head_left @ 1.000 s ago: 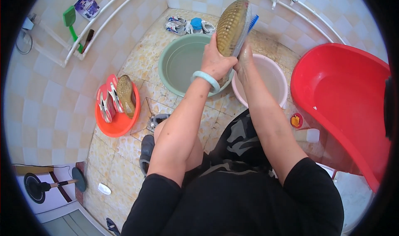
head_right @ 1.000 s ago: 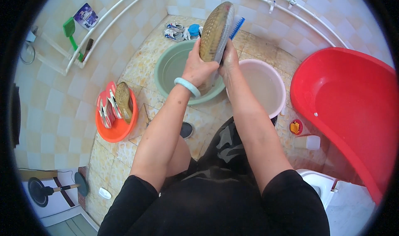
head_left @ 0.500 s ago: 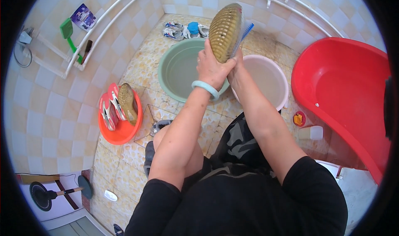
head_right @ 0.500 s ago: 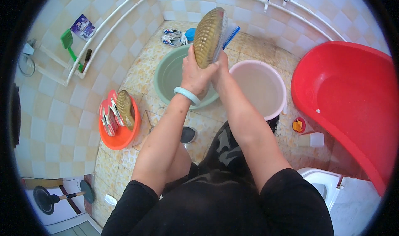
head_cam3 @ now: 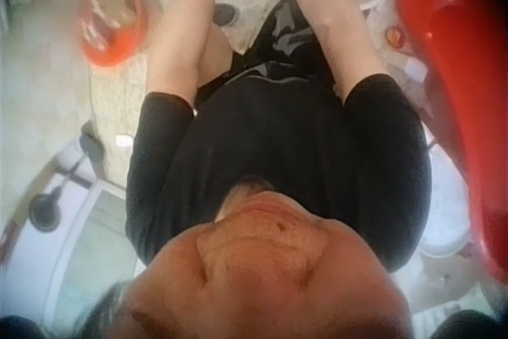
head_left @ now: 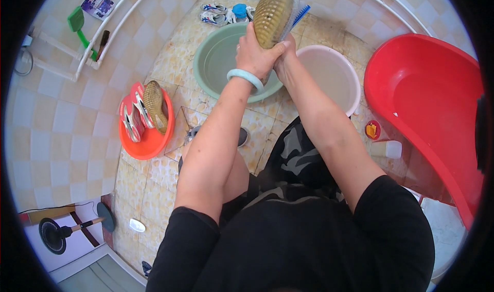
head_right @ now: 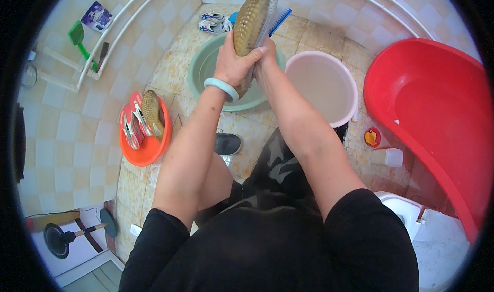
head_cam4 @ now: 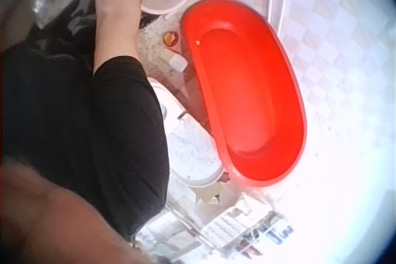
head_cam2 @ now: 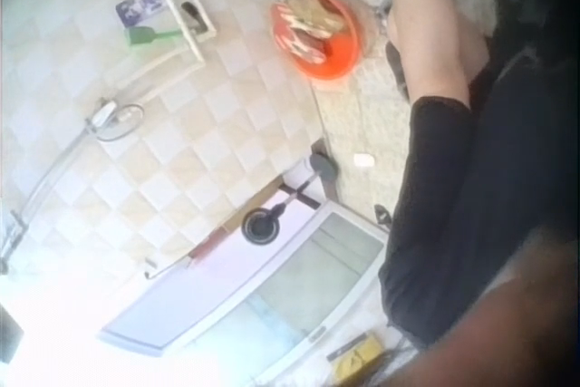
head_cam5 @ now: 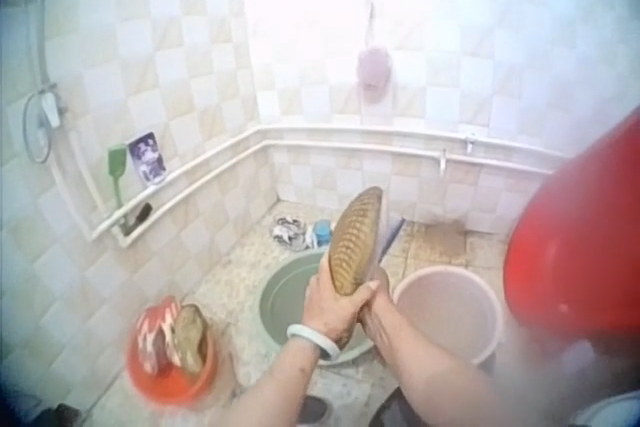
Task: The person brushes the soles and sides of several shoes using a brush and water in basins, then places the cleaned shoes into a red tray.
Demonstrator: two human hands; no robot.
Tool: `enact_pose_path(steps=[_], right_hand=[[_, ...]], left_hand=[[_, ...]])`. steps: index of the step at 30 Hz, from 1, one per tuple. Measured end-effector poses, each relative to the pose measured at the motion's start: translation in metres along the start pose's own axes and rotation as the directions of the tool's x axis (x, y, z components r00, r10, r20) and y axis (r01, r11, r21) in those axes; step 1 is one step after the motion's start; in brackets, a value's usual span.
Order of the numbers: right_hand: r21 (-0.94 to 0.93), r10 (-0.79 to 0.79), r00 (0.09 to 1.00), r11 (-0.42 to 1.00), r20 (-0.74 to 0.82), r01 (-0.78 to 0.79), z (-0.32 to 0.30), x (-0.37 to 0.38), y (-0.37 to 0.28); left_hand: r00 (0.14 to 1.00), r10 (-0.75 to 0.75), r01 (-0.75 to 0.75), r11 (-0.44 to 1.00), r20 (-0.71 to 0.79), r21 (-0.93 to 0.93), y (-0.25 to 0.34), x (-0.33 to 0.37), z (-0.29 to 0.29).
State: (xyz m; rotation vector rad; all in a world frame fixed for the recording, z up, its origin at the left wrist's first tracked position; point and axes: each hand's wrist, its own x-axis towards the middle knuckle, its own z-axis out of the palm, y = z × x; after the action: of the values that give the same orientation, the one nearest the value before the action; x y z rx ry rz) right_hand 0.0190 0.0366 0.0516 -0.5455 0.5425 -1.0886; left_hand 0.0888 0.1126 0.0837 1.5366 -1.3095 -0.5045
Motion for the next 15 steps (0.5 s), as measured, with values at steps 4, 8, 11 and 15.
enact_pose_path(steps=[4,8,11,15], right_hand=[[-0.085,0.011,0.995,0.996,-0.1,-0.019,0.007,0.001,0.001],[-0.248,-0.024,0.994,0.969,-0.106,-0.003,-0.031,0.036,-0.02],[-0.259,-0.017,0.97,0.965,-0.242,-0.048,-0.026,0.022,-0.024],[-0.416,-0.071,0.954,0.907,-0.291,-0.059,-0.025,0.004,-0.034]], left_hand=[[0.998,-0.025,0.043,0.935,0.055,-0.352,-0.001,0.002,-0.015],[0.983,-0.182,0.15,0.831,-0.007,-0.535,0.003,0.012,-0.024],[0.976,-0.217,0.155,0.774,-0.028,-0.614,-0.006,0.018,-0.036],[0.971,-0.232,0.141,0.755,-0.06,-0.64,-0.002,0.023,-0.037]])
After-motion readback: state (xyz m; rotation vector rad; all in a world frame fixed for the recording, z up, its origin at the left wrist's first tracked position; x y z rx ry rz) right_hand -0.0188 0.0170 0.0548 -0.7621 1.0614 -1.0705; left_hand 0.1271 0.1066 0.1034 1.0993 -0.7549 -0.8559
